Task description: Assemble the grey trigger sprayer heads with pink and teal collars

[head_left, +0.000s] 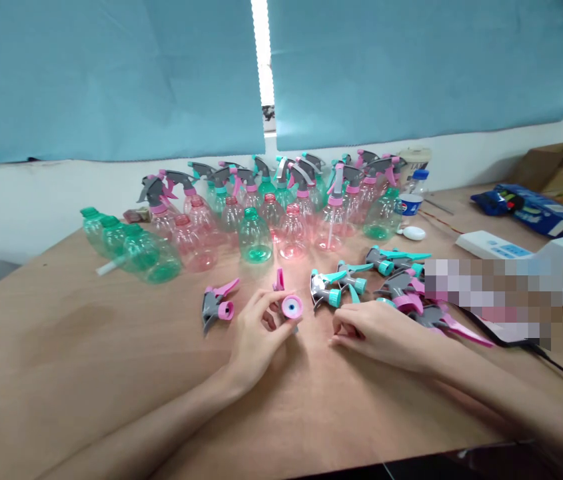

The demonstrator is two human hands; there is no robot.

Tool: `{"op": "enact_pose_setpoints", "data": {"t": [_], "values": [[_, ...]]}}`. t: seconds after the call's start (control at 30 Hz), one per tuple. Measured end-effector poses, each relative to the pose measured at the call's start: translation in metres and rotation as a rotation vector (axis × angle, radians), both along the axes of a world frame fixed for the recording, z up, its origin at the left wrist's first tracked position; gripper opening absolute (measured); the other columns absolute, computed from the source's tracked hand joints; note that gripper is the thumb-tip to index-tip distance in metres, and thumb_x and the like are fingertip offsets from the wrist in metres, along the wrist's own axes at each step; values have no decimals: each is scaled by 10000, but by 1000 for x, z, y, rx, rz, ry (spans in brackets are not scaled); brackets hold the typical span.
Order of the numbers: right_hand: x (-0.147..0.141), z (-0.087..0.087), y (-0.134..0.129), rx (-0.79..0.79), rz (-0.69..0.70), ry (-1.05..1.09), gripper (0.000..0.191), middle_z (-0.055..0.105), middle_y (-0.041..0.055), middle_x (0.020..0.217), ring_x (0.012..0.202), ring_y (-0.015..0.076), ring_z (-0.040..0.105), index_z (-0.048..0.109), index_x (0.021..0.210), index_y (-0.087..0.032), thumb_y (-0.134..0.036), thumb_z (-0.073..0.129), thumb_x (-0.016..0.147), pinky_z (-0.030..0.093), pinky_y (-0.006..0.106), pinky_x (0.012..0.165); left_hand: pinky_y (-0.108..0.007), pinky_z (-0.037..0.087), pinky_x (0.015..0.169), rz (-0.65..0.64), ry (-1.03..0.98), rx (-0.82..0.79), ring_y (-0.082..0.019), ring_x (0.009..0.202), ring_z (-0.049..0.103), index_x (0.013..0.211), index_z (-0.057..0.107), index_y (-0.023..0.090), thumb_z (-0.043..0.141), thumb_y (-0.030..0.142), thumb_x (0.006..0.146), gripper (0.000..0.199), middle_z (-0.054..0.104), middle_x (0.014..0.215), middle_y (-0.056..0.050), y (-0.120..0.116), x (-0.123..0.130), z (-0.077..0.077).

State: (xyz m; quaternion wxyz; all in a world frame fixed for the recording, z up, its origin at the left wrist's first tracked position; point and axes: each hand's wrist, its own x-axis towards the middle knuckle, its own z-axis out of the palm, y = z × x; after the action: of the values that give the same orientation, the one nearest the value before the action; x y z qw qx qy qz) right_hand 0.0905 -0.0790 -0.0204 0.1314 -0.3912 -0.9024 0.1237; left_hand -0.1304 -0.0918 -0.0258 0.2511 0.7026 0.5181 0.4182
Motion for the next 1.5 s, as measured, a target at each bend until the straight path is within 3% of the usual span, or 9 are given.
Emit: {"op": "enact_pose_setpoints", "data": {"t": [0.2,0.43,0.53,0.67,0.8,1.03,1.3,1.5], "values": [[6,6,18,-40,-68,29,93,650,5,681,591,137,571,630,792,-186,-200,563,855,350,238,537,-206,412,527,-57,-41,15,-88,603,498,1001,630,221,657,173,772,236,567,905,-4,1,6,0],[-12,23,23,-29,0,424,142,645,-6,688,575,104,563,604,843,-186,-291,525,897,403,211,540,-219,412,535,-41,-20,2,-100,605,499,986,630,233,663,178,768,227,567,881,1,3,9,-1],[-24,16,16,44,35,438,144,650,-7,672,558,102,563,616,879,-184,-279,511,905,402,210,538,-224,405,541,-27,-33,-28,-101,601,493,981,633,225,670,184,760,228,567,867,1,4,9,-1],[-33,1,8,209,5,355,188,670,1,660,531,112,571,644,962,-181,-274,486,918,363,226,507,-224,396,555,-9,-57,-43,-105,618,494,962,640,214,675,133,722,256,561,851,6,5,10,-2],[-35,-5,6,269,-36,317,231,663,-4,615,498,120,569,657,991,-182,-308,473,929,324,240,485,-226,386,566,21,-75,-68,-118,651,499,903,639,201,676,92,689,243,554,814,13,7,11,-4],[-34,0,5,186,-41,335,247,679,-2,652,515,114,580,649,1017,-193,-322,453,942,358,223,511,-227,369,555,-14,-93,-74,-119,655,485,883,621,194,656,110,714,192,553,817,9,6,12,-3],[-36,-11,5,263,-69,321,300,668,10,596,468,118,570,666,1057,-171,-362,471,933,361,225,483,-228,381,564,-25,-79,-59,-125,661,488,840,618,198,661,107,711,164,552,791,14,7,10,-5],[-37,-18,3,48,-81,466,283,611,-26,567,449,106,527,596,1124,-158,-324,483,925,384,212,484,-215,385,536,-52,-106,-104,-97,598,476,896,669,208,684,101,687,235,567,816,19,8,9,-3]]}}
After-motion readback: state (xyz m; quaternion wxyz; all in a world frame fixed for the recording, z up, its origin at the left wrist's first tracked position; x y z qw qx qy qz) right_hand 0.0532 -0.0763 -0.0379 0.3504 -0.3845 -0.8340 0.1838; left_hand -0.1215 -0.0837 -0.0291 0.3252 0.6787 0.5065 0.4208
